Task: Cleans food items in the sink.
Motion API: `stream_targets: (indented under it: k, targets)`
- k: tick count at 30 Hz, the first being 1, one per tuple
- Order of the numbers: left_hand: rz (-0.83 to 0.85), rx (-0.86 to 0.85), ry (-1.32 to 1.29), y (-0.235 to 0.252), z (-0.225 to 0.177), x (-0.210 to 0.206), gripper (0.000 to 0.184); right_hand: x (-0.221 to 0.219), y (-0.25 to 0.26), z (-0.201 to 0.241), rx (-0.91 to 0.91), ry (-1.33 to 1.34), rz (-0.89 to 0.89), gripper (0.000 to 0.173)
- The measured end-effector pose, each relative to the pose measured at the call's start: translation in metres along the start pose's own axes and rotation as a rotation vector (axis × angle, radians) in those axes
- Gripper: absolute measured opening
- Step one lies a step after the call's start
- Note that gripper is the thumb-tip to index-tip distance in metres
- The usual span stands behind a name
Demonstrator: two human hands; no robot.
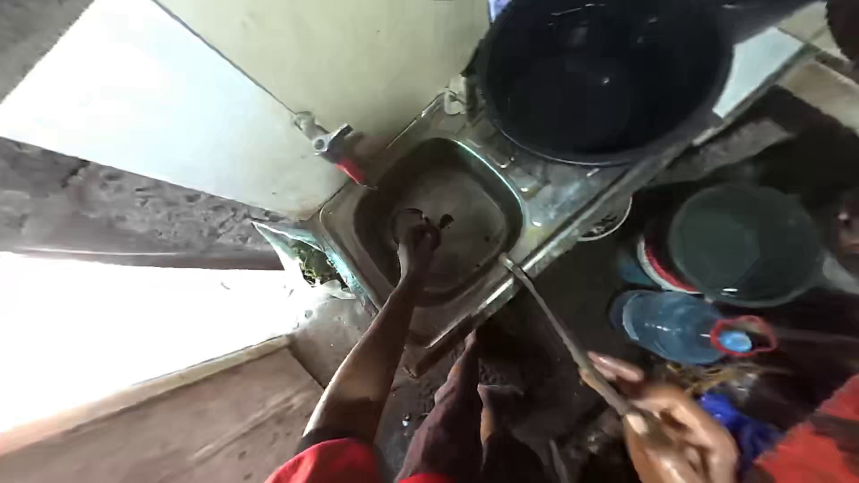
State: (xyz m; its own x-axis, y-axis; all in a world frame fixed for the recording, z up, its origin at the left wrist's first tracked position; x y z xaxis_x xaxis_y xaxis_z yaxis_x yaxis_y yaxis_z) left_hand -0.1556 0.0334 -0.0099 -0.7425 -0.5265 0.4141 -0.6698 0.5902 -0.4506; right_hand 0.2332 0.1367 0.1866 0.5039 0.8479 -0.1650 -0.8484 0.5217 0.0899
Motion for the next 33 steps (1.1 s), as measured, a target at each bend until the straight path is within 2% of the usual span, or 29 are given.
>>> stream_targets:
  k: [3, 5, 6, 8, 11, 16, 19, 20, 24, 25, 27, 29, 31, 33]
  targets:
    - [-0.115, 0.082, 0.23, 0.02, -0.002, 0.032, 0.059, -0.029, 0.084, -0.041, -0.005, 0.243, 0.017, 0.012]
    - [-0.156, 0.179, 0.218, 0.045, 0.024, 0.043, 0.075, -0.046, 0.123, -0.075, -0.082, 0.436, -0.042, 0.01]
    - [-0.168, 0.196, 0.2, 0.061, 0.042, 0.044, 0.077, -0.053, 0.14, -0.092, -0.124, 0.49, -0.082, 0.009]
    - [-0.184, 0.19, 0.181, 0.079, 0.06, 0.048, 0.063, -0.063, 0.165, -0.125, -0.21, 0.484, -0.156, 0.011]
    - [-0.147, 0.225, 0.201, 0.084, 0.063, 0.056, 0.049, -0.066, 0.189, -0.17, -0.271, 0.366, -0.234, 0.012]
    - [-0.021, 0.26, -0.001, 0.078, 0.07, 0.066, 0.052, -0.059, 0.206, -0.207, -0.508, 0.233, -0.349, 0.011]
    - [0.094, 0.324, -0.16, 0.079, 0.07, 0.061, 0.05, -0.06, 0.212, -0.209, -0.783, 0.114, -0.27, 0.01]
    - [0.138, 0.331, -0.22, 0.078, 0.067, 0.057, 0.048, -0.06, 0.213, -0.211, -0.891, 0.067, -0.217, 0.015]
    - [0.228, 0.195, -0.22, 0.065, 0.039, 0.052, 0.033, -0.058, 0.224, -0.224, -1.19, -0.106, -0.156, 0.025]
    - [0.181, 0.171, -0.314, 0.061, 0.035, 0.053, 0.03, -0.059, 0.229, -0.227, -1.22, -0.162, -0.127, 0.025]
    - [0.099, 0.186, -0.67, 0.055, 0.033, 0.047, 0.027, -0.06, 0.247, -0.229, -1.231, -0.332, 0.003, 0.044]
    - [0.056, 0.179, -0.966, 0.051, 0.035, 0.04, 0.03, -0.068, 0.268, -0.229, -1.187, -0.453, 0.154, 0.042]
    - [0.004, 0.111, -1.072, 0.04, 0.035, 0.031, 0.029, -0.07, 0.281, -0.225, -1.148, -0.382, 0.201, 0.033]
    - [-0.073, 0.075, -1.054, 0.03, 0.034, 0.026, 0.029, -0.067, 0.29, -0.22, -1.157, -0.271, 0.227, 0.03]
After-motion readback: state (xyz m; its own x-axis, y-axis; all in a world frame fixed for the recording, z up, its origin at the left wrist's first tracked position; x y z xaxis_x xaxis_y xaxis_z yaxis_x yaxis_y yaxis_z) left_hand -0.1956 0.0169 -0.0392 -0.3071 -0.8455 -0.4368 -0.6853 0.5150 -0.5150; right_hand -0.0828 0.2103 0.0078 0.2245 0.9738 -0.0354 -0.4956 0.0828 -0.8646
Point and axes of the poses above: each hand's wrist, its own y-axis towards the middle knuckle, its own x-axis out of the back of the hand, z = x × y, the point moved 7 cm from there along y, towards the middle knuckle, and after that the axes turned 14 degrees about z, right-handed, at the moved point
